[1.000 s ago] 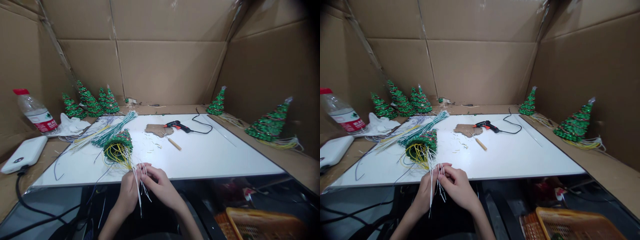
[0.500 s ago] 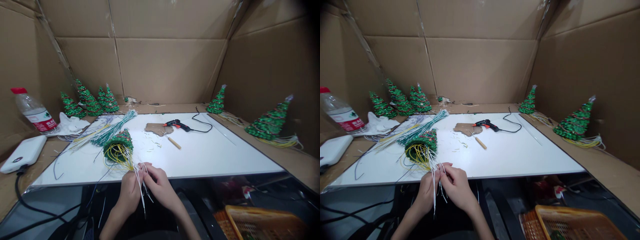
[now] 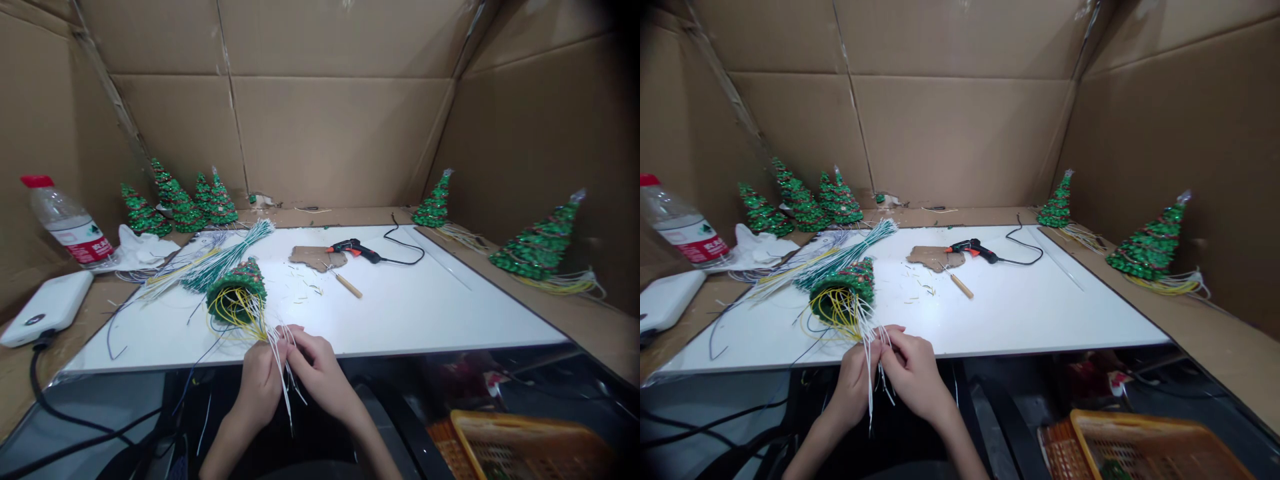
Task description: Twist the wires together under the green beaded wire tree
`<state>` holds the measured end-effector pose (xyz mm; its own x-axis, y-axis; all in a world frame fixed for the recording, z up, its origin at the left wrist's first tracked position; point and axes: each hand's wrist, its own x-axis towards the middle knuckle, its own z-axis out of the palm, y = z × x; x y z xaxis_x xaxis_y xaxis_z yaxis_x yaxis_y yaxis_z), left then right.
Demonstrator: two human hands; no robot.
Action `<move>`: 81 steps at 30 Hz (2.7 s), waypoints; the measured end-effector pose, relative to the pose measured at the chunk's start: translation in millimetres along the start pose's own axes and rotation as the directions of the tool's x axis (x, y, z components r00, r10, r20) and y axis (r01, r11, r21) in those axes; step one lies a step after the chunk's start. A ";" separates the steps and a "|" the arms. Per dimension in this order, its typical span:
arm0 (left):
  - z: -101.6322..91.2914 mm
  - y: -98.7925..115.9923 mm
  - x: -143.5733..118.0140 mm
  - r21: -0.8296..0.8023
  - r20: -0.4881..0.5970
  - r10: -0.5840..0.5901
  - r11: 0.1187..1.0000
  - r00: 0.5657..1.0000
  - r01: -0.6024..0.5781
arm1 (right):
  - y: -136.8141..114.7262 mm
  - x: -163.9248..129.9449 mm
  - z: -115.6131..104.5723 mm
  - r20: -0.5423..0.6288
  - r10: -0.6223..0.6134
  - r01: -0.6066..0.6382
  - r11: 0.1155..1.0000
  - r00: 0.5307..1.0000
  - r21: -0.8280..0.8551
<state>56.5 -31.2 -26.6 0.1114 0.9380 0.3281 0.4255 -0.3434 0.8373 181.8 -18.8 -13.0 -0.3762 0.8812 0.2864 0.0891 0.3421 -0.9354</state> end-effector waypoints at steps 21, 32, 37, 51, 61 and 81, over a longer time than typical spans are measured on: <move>0.6 -2.4 -0.4 0.043 0.007 -0.003 0.999 1.000 0.003 | 1.9 -0.3 1.1 -0.003 -0.026 0.026 0.999 1.000 -0.027; -1.5 3.3 1.7 -0.012 0.031 -0.038 0.999 0.999 0.039 | 5.2 0.0 1.4 0.011 -0.047 0.048 0.994 0.999 -0.095; -3.2 8.1 5.2 -0.020 0.067 -0.089 0.996 0.994 0.091 | 5.9 1.1 0.3 0.034 -0.033 0.037 0.991 0.999 -0.129; -11.1 13.4 7.3 -0.140 0.127 -0.179 0.971 0.976 0.196 | 2.8 2.5 -3.6 0.082 0.062 -0.057 0.996 0.995 -0.069; -19.4 20.1 12.4 -0.261 0.224 -0.168 0.939 0.960 0.225 | 6.5 2.5 -0.6 0.061 0.102 -0.103 0.995 0.993 0.013; -17.5 17.0 17.8 -0.682 0.080 -0.356 0.661 0.931 0.312 | -10.8 4.9 -9.1 0.216 0.098 -0.089 0.995 0.971 -0.050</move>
<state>49.9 -21.2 1.2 0.0237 0.9993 -0.0278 -0.2965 0.0336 0.9545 187.4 -15.3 0.4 -0.5559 0.8191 0.1417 0.1681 0.2778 -0.9458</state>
